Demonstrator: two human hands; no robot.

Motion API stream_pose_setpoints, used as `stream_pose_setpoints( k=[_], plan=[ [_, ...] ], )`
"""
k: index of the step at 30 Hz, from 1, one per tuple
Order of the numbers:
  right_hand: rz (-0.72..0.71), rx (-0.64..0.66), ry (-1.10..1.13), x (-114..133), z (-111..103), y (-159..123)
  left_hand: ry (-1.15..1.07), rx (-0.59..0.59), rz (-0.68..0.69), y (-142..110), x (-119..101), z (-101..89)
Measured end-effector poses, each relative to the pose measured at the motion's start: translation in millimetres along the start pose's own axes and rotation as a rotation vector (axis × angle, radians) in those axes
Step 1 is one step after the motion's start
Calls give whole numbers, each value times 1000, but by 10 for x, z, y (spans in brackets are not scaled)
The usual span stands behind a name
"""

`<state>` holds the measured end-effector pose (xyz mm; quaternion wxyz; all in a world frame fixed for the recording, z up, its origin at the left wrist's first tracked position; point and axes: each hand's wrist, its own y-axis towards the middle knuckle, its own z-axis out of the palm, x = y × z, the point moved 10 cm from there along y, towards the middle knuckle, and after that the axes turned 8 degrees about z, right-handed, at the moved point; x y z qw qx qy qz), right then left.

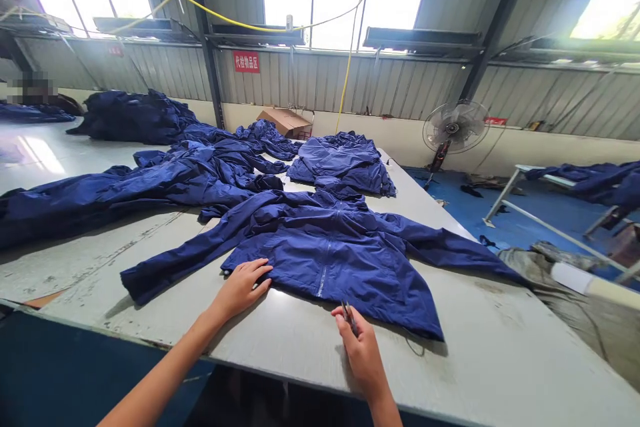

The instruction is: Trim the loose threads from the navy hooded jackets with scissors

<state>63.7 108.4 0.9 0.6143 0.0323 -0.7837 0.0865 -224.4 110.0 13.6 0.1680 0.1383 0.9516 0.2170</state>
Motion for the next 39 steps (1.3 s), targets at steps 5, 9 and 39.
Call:
stream_pose_setpoints(
  k=[5,9,39],
  plan=[
    [-29,-1,-70,23,10,-9,-18,-10,-7,-9,7,-11],
    [-28,-7,-67,11,10,4,-27,2,-5,-18,-19,-42],
    [-402,-234,-559,304,-792,1241,-192,25,-126,-36,41,-122]
  ],
)
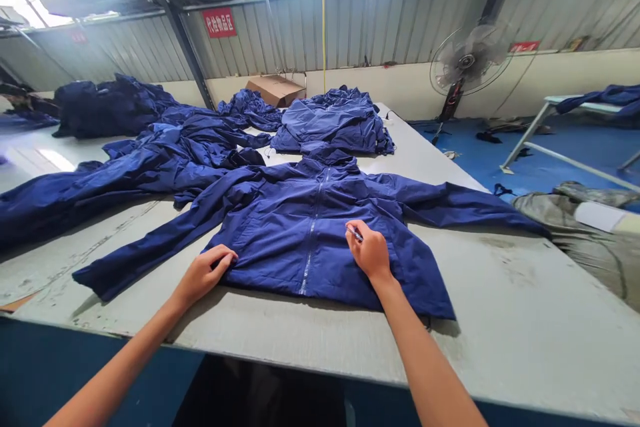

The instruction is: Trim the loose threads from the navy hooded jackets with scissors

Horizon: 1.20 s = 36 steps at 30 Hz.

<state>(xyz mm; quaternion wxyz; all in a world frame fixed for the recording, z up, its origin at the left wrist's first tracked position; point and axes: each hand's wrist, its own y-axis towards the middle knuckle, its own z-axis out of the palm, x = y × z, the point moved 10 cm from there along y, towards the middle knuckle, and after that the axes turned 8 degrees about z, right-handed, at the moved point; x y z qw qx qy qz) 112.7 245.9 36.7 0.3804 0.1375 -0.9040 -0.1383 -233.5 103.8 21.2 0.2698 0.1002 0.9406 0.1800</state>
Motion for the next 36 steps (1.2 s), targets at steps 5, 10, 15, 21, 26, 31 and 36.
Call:
stream_pose_setpoints(
  k=[5,10,15,21,26,31,36],
  plan=[
    [-27,3,31,17,38,14,15,-27,-89,-12,103,-53],
    [-41,-31,30,49,-5,14,23,-38,-97,-30,109,-50],
    [-56,-80,35,47,-42,51,75,-38,-81,-44,68,-41],
    [-115,-94,20,363,-217,-185,115,-39,-38,1,-35,-92],
    [-217,-33,-29,729,-364,-920,-38,-117,-45,-287,-372,-96],
    [-61,95,-253,447,-166,-1273,-1008,-185,-574,-863,-684,418],
    [167,93,-222,223,-181,-1259,-1741,-35,-934,-817,-1379,1026]
  ],
)
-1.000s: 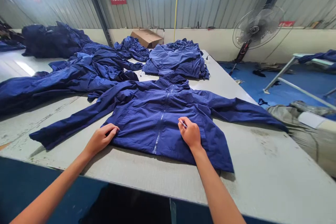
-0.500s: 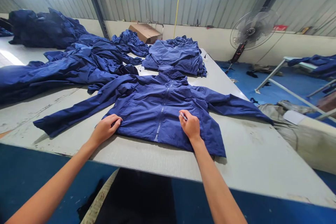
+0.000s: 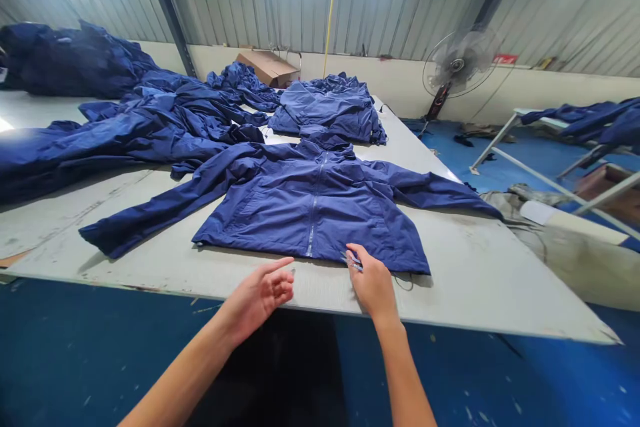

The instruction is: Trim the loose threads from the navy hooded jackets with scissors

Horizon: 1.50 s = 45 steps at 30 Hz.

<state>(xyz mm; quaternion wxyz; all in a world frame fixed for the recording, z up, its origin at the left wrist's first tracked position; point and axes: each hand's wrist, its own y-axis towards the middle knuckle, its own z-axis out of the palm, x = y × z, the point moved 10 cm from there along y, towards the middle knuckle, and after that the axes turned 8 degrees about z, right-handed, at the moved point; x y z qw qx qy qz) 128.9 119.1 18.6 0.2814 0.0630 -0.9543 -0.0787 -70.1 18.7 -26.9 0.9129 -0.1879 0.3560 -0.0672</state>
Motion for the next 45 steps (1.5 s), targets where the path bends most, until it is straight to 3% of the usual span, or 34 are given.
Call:
stream_pose_setpoints(
  k=[7,12,16,19,24,28,33,38,45],
  plan=[
    [-18,-37,40,20,-63,-17,-78,-86,63,406,136,219],
    [-71,-54,144,61,-101,-52,61,-5,88,634,72,334],
    [-108,-145,318,236,-290,-155,203,75,41,780,90,441],
    [-124,-180,421,448,-391,-165,262,80,79,838,84,441],
    [-174,-66,361,799,-247,82,375,121,222,795,-56,368],
    [-246,-7,348,990,-120,328,499,209,333,835,-409,359],
    [-296,-21,317,1099,55,644,539,296,400,1065,-764,406],
    [-342,-45,338,1124,369,897,471,312,375,1286,-806,348],
    [-364,-27,385,1106,609,1165,495,406,172,1465,-678,303]
  ],
)
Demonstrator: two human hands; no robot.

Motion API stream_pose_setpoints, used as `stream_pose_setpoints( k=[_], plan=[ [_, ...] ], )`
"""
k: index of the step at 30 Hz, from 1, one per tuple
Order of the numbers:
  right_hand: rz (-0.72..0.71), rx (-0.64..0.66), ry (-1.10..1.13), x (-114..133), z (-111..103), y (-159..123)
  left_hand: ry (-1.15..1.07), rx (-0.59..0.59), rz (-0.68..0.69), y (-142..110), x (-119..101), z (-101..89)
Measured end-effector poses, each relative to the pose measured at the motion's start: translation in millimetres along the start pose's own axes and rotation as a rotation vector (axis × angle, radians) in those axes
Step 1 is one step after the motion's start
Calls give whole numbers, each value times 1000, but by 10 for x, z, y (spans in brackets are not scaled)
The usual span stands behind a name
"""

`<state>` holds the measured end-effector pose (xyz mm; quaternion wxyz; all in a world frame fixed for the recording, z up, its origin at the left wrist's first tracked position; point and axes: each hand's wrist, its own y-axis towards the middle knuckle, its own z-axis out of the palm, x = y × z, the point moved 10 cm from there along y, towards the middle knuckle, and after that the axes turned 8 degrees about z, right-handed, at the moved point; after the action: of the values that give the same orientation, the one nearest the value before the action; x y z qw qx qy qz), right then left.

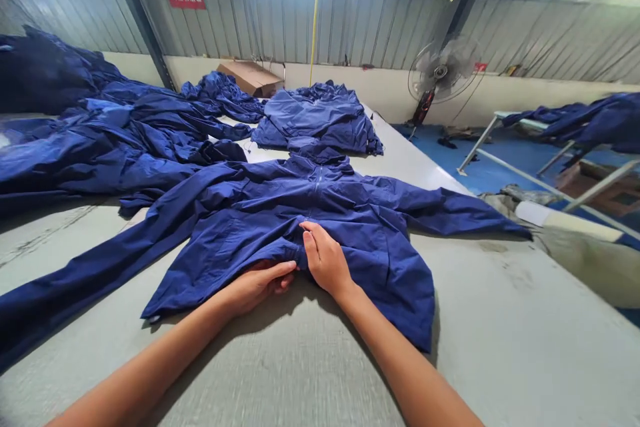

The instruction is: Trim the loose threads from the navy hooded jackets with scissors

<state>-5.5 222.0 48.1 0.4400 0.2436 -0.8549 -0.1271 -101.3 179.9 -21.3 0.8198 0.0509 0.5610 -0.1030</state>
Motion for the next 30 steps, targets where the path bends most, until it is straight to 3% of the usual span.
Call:
stream_pose_setpoints(
  k=[7,16,20,25,30],
  plan=[
    [-59,-8,-168,128,-19,-85,70,-23,-69,20,114,-115],
    [-121,-87,-124,274,-170,-108,104,-270,85,42,-61,-435],
    [-199,-152,-169,399,-231,-168,66,-211,109,61,-162,-360],
    [-175,-109,-107,385,-166,-197,41,-119,34,72,-120,-282],
    [-98,-65,-114,305,-137,-168,48,-165,61,81,-119,-348]
  ],
)
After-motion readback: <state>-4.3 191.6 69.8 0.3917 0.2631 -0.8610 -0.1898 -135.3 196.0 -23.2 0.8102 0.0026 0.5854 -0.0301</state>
